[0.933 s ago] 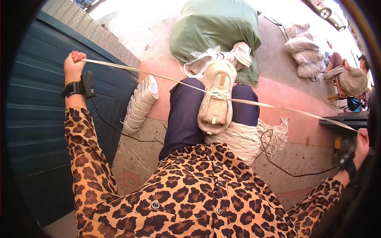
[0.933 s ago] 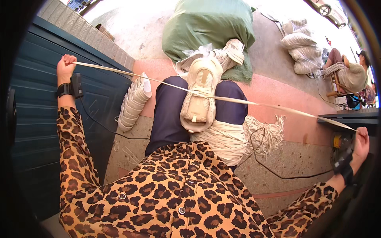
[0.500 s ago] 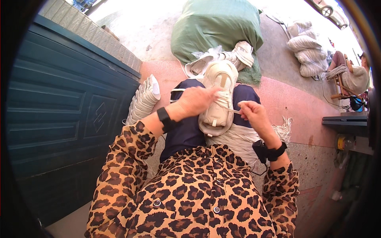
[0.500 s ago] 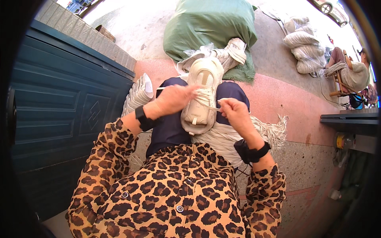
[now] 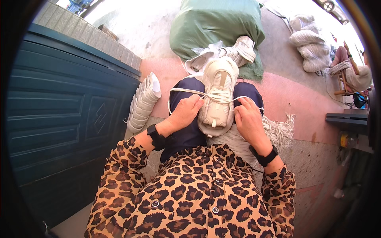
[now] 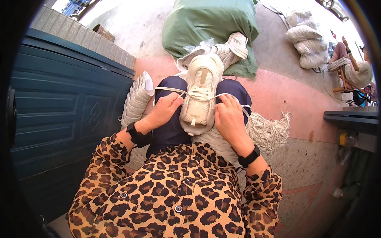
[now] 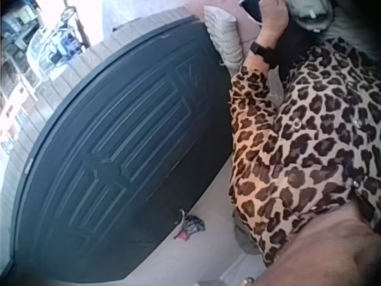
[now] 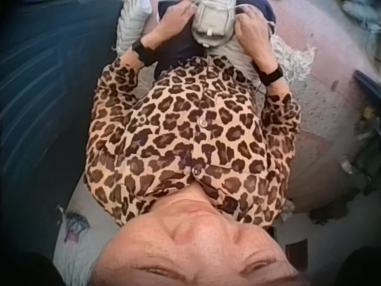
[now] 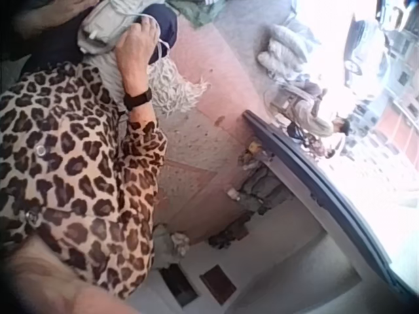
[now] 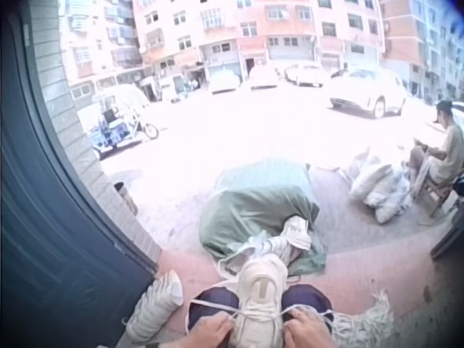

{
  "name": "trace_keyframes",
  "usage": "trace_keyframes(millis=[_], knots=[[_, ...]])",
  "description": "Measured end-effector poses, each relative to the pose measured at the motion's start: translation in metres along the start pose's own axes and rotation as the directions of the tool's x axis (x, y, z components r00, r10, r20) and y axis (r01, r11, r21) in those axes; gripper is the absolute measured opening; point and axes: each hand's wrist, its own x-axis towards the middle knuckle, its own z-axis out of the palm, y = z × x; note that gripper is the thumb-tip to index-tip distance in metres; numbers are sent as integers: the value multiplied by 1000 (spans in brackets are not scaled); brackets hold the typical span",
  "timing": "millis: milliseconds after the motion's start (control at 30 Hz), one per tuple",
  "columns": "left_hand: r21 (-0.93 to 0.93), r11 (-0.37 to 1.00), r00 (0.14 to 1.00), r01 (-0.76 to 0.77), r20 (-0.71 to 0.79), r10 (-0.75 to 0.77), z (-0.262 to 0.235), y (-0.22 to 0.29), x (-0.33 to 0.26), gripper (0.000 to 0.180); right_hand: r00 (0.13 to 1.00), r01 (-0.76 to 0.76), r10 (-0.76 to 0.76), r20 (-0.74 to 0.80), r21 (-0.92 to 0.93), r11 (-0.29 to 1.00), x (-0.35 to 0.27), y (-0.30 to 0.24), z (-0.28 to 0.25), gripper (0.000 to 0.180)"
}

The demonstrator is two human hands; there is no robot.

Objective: Threading and tying laces on white athletic shoes.

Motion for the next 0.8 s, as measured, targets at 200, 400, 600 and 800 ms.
trace_keyframes(millis=[200,400,600,800], knots=[[-87,985,989,147,-8,-149,-7,11,-2,19,997,-77,76,-12,-117,990,6,2,10,11],[31,999,999,23,-39,-22,0,3,-2,18,997,-73,72,-10,-143,987,12,-1,12,13],[163,986,995,23,-98,-7,-6,9,0,16,993,104,-81,87,-313,944,16,-5,10,17],[258,966,988,-35,-137,72,-1,5,4,15,1000,23,-11,30,-452,892,20,-9,13,12]])
